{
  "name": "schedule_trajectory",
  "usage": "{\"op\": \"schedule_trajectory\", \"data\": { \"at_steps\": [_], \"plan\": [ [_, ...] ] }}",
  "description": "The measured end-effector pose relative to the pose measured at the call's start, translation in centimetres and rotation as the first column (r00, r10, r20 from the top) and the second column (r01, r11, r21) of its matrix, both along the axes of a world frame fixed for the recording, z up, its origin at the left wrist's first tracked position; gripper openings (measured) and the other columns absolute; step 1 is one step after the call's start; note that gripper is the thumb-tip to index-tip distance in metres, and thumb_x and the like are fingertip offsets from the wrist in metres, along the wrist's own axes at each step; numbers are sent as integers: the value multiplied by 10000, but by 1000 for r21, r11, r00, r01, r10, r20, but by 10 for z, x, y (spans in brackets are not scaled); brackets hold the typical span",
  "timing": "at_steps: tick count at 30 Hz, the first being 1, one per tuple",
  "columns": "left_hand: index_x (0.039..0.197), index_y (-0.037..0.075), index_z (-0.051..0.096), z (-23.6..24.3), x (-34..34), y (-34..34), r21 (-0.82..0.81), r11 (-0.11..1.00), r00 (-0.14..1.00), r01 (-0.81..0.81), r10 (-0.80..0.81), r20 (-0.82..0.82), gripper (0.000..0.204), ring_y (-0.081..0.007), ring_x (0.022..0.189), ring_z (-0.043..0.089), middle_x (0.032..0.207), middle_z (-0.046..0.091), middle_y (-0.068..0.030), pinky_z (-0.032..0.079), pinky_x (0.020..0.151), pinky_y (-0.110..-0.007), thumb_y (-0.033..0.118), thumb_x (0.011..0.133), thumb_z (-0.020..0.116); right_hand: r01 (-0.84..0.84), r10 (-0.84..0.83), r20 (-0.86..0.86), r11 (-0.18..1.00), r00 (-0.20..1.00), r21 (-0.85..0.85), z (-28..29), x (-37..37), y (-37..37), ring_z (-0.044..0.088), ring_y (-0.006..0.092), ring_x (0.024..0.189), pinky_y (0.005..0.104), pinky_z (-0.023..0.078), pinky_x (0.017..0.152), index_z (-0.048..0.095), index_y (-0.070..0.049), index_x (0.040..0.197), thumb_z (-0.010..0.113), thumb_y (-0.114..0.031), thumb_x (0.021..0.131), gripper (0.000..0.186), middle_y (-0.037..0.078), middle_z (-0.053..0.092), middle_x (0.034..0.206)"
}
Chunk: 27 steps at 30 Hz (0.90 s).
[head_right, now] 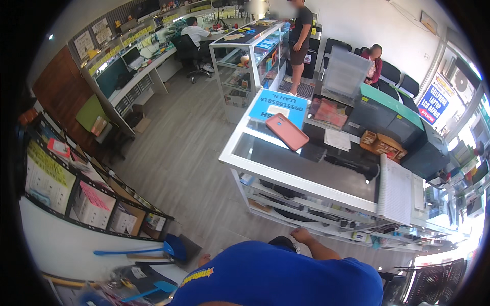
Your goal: The person applies adhesive to the back of a smartphone, then uses a yellow plastic clamp to secure the device. They later remove the clamp and handle the phone, inspecting it before placing it on the counter.
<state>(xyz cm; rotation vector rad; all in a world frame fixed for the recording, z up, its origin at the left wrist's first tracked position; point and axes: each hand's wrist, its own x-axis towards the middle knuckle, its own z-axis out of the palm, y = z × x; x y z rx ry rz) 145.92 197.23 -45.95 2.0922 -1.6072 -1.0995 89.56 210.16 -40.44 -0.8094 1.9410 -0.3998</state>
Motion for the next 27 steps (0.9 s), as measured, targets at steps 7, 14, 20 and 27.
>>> {"op": "schedule_trajectory", "data": {
  "at_steps": [7,14,20,27],
  "plan": [
    [1077,52,794,0,35,-109,378,921,993,95,-62,-99,253,-349,974,756,1047,777,-216,563,907,-436,233,917,716,-769,741,-231,638,630,-51,-91,70,-53,756,331,944,440,573,869,780,-70,1138,692,-429,941,418,153,795,1031],
    [1121,58,777,32,3,-345,192,933,947,303,-317,45,252,-357,1043,737,1071,767,-223,550,933,-436,197,950,656,-332,333,18,934,943,133,-102,122,-293,742,340,988,460,559,893,773,-68,1156,684,-439,943,437,169,779,1082],
    [1216,64,731,47,65,-568,78,982,984,172,-175,24,286,-382,1117,707,1122,752,-226,533,966,-445,147,988,579,68,-72,125,997,990,35,-31,163,-492,729,348,1025,478,547,914,767,-67,1171,677,-448,945,452,183,766,1126],
    [1212,-2,680,28,104,-801,-131,988,996,86,-83,29,294,-375,1059,712,1075,741,-252,541,938,-444,94,935,648,24,-39,69,979,997,204,-74,217,-609,715,357,1069,498,533,938,760,-66,1189,669,-459,946,471,200,750,1178]
  ]
}}
